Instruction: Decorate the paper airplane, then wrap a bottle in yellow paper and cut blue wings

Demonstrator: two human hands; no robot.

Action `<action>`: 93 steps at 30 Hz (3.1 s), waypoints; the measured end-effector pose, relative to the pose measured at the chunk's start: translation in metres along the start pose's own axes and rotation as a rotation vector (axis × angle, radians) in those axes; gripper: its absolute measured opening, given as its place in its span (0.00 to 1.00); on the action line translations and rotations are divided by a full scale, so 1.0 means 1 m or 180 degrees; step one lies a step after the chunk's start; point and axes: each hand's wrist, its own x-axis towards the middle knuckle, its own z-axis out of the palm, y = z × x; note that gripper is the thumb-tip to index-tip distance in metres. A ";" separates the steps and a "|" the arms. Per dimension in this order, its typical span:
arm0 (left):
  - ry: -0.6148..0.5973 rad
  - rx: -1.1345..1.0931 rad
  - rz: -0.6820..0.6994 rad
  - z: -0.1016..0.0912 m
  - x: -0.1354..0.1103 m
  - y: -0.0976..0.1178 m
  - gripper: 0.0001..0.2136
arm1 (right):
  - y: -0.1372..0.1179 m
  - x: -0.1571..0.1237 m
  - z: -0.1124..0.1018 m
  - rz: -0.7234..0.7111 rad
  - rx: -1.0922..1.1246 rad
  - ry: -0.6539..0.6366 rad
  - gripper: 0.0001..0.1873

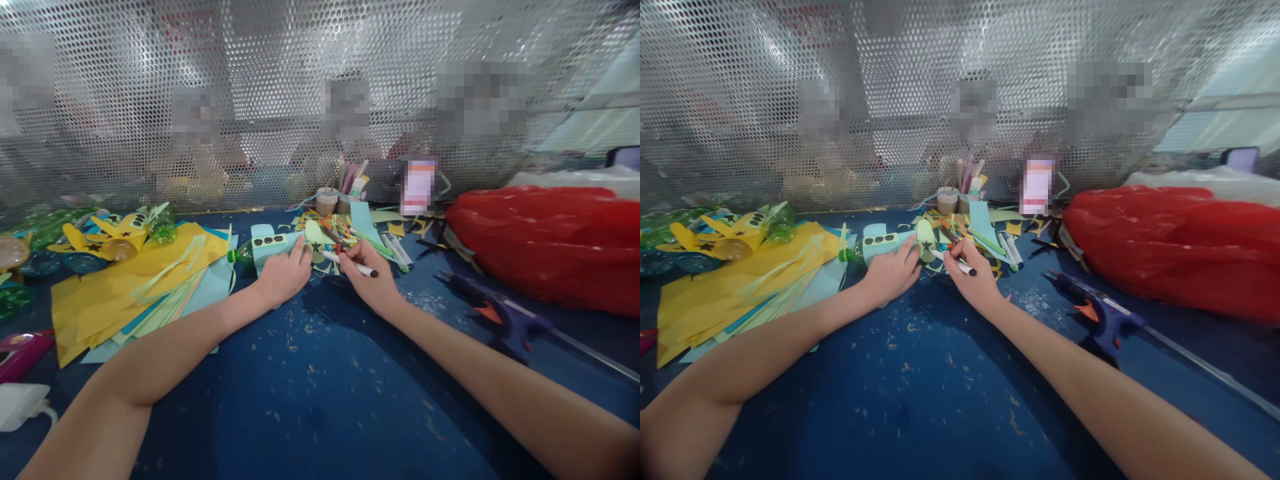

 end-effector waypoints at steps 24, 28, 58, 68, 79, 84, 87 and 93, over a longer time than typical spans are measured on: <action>-0.0117 0.0116 0.0022 -0.003 0.000 0.001 0.21 | -0.003 0.001 0.000 0.0000 -0.0090 0.0064 0.12; -0.0137 0.0150 0.0029 -0.004 0.000 0.001 0.22 | -0.002 0.000 0.000 -0.0001 -0.0071 0.0065 0.12; 0.0263 -0.0597 -0.0182 -0.015 0.007 -0.008 0.22 | 0.006 0.007 -0.004 0.0174 -0.0004 0.0160 0.15; 0.0569 -0.1544 -0.0933 -0.058 0.019 -0.073 0.10 | 0.006 0.005 -0.003 0.0132 -0.0198 0.0008 0.13; -0.0012 -0.1465 -0.1628 -0.058 0.008 -0.139 0.11 | 0.014 0.005 0.000 0.0321 -0.0151 -0.0057 0.10; -0.0350 -0.1434 -0.1359 -0.042 0.012 -0.138 0.14 | 0.013 0.005 0.000 0.0351 -0.0121 -0.0086 0.11; -0.0261 -0.1305 -0.0896 -0.033 0.022 -0.123 0.16 | 0.013 0.005 0.000 0.0326 -0.0217 -0.0116 0.12; -0.0459 -0.1299 -0.0542 -0.028 0.047 -0.094 0.18 | 0.011 0.005 -0.002 0.0256 -0.0323 -0.0193 0.13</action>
